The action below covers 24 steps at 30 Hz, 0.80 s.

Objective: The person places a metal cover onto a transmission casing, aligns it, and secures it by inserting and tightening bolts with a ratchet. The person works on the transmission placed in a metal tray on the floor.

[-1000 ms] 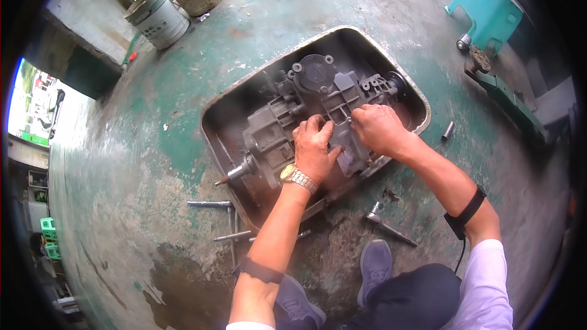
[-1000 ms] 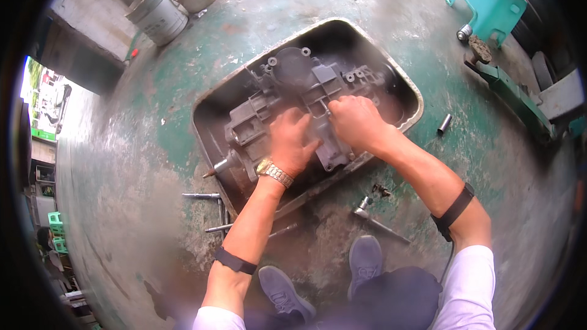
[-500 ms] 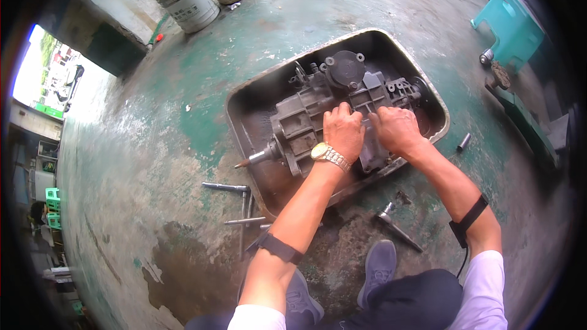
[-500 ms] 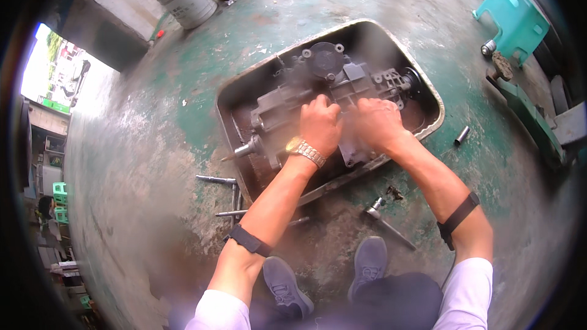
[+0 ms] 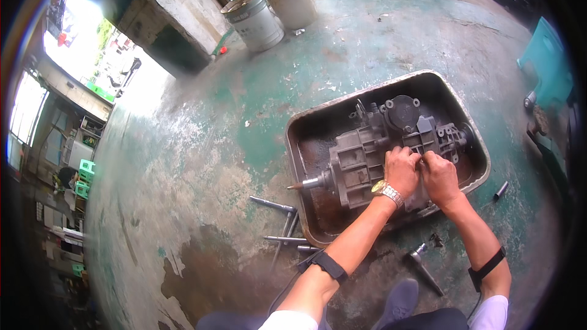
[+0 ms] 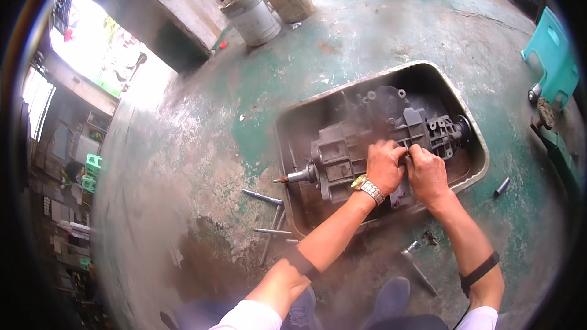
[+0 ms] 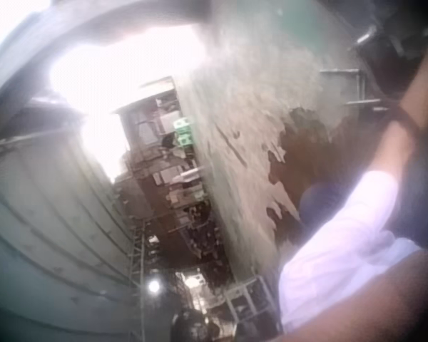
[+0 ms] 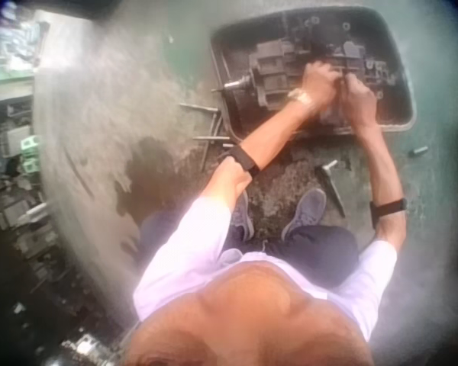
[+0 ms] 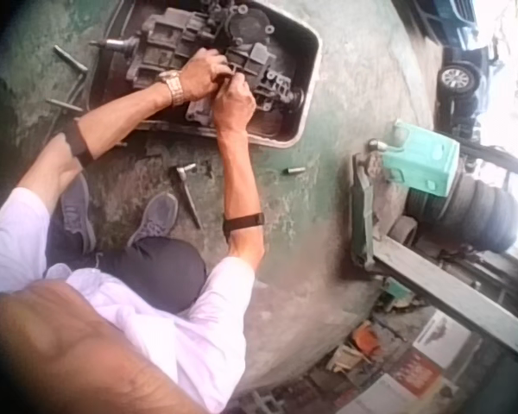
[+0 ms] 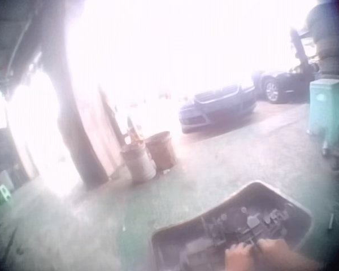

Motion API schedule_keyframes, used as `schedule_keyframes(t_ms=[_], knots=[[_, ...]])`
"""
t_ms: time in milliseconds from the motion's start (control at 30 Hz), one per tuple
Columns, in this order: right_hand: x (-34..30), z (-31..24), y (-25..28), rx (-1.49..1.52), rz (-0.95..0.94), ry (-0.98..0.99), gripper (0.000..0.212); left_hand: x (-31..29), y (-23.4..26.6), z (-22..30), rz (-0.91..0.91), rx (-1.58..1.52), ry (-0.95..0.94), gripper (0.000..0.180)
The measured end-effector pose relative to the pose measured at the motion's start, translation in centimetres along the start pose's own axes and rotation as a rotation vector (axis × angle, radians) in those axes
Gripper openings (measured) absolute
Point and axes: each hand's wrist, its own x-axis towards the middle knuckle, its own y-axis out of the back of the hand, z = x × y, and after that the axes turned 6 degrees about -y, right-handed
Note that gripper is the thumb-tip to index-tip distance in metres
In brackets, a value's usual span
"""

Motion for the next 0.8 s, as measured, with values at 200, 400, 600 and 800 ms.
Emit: schedule_keyframes(t_ms=[200,400,600,800], knots=[[-0.90,-0.56,0.63,0.051,-0.007,0.034,0.011,-0.24,0.24,0.09,0.000,-0.014,0.017,0.023],[-0.79,-0.27,0.95,-0.053,-0.067,0.046,0.009,-0.36,0.49,0.04,-0.020,-0.031,0.016,0.027],[-0.39,-0.09,0.71,-0.195,-0.060,0.063,0.011,-0.51,0.49,-0.13,-0.027,-0.031,-0.006,0.026],[-0.09,-0.10,0.38,-0.290,-0.020,0.044,0.019,-0.53,0.67,-0.17,-0.029,-0.042,-0.025,0.025]])
